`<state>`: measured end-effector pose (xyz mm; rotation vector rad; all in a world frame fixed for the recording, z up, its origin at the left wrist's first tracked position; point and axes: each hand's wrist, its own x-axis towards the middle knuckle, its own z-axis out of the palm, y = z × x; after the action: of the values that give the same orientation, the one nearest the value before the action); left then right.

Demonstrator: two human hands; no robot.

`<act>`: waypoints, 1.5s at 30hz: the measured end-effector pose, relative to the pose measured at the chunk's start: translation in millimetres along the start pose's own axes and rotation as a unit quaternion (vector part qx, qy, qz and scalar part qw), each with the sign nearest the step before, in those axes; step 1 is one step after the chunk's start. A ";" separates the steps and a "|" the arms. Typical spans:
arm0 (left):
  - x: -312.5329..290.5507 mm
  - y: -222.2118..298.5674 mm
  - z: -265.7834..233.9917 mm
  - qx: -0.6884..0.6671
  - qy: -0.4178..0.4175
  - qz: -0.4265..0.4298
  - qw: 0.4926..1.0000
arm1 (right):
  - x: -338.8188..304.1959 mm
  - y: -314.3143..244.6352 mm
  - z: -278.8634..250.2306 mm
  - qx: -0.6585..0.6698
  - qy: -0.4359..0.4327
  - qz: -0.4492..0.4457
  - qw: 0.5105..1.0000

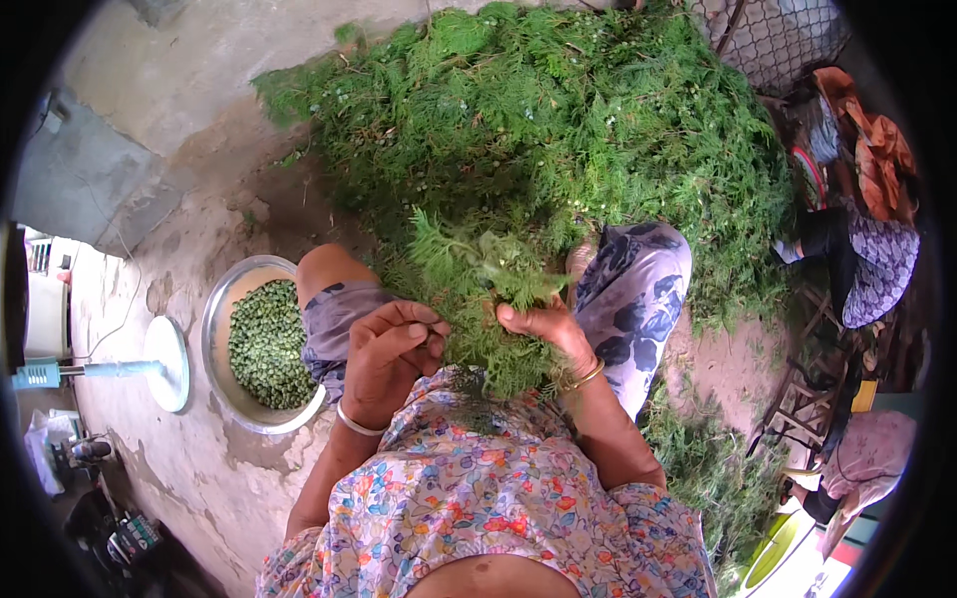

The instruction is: The person picks up green branches from a pile, plucks small green berries from the foliage, and drops them into a metal bowl.

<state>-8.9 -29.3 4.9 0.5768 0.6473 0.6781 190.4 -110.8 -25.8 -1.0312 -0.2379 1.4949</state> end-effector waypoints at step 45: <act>-14.9 21.7 -34.6 0.179 0.034 0.002 0.983 | -27.2 6.9 43.8 -0.689 -0.099 -0.261 0.669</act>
<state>-50.4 -16.8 1.6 0.8900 0.8407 0.5911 151.0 -118.4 7.3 -1.7008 -1.8739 0.6705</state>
